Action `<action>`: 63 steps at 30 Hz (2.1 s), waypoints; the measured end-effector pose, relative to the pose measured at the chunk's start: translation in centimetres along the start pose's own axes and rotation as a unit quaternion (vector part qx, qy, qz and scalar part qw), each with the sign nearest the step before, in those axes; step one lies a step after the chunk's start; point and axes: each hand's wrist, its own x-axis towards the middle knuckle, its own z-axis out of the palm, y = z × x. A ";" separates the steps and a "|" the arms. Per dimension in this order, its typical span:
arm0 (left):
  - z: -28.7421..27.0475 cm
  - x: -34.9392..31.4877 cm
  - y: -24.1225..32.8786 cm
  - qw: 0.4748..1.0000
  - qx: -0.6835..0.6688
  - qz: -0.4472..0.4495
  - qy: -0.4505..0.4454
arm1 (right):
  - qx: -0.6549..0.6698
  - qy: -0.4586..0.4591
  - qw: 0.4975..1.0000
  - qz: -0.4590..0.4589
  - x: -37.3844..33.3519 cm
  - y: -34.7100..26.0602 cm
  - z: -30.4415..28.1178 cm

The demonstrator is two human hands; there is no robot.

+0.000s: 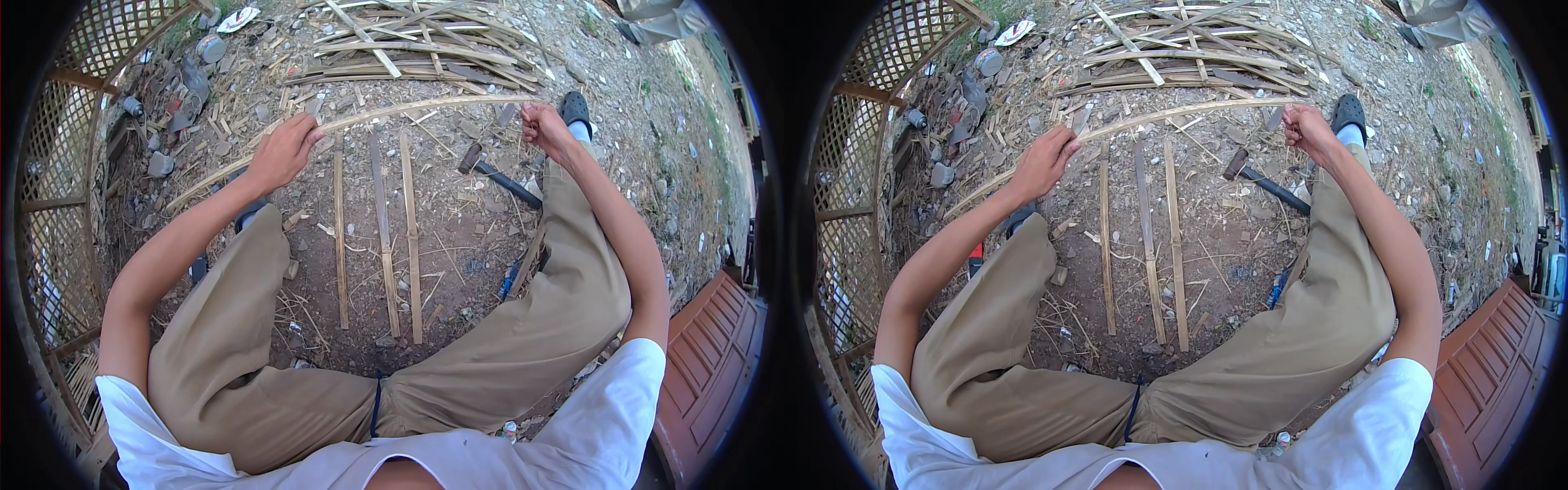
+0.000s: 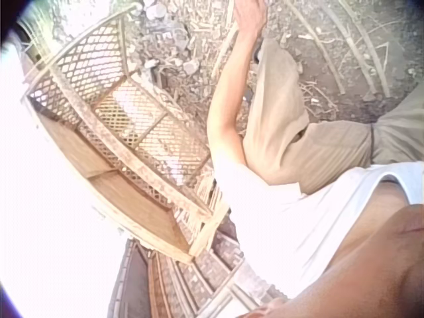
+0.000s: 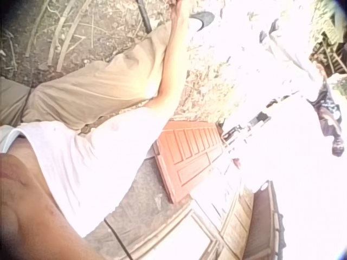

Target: The person aligns and weaves bamboo strips together on the ground to form a lattice.

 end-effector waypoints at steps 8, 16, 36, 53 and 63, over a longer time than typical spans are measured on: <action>-0.8 0.3 -0.7 1.000 0.024 -0.016 -0.006 | 0.021 -0.023 0.995 0.094 -0.4 -0.4 0.4; -1.5 0.0 -1.2 0.998 0.040 -0.027 -0.027 | -0.353 0.059 0.931 0.068 0.0 -0.7 0.4; -2.6 -2.2 -4.7 0.996 0.018 -0.077 0.038 | -0.009 0.110 0.994 -0.015 -0.1 0.7 -6.4; -2.9 -2.8 -2.8 0.998 0.011 -0.022 0.063 | -0.595 0.168 0.716 -0.325 -2.1 -1.8 1.0; -3.1 -2.4 -1.7 0.995 0.033 0.037 0.086 | -0.601 0.121 0.744 -0.266 -1.7 -0.1 1.7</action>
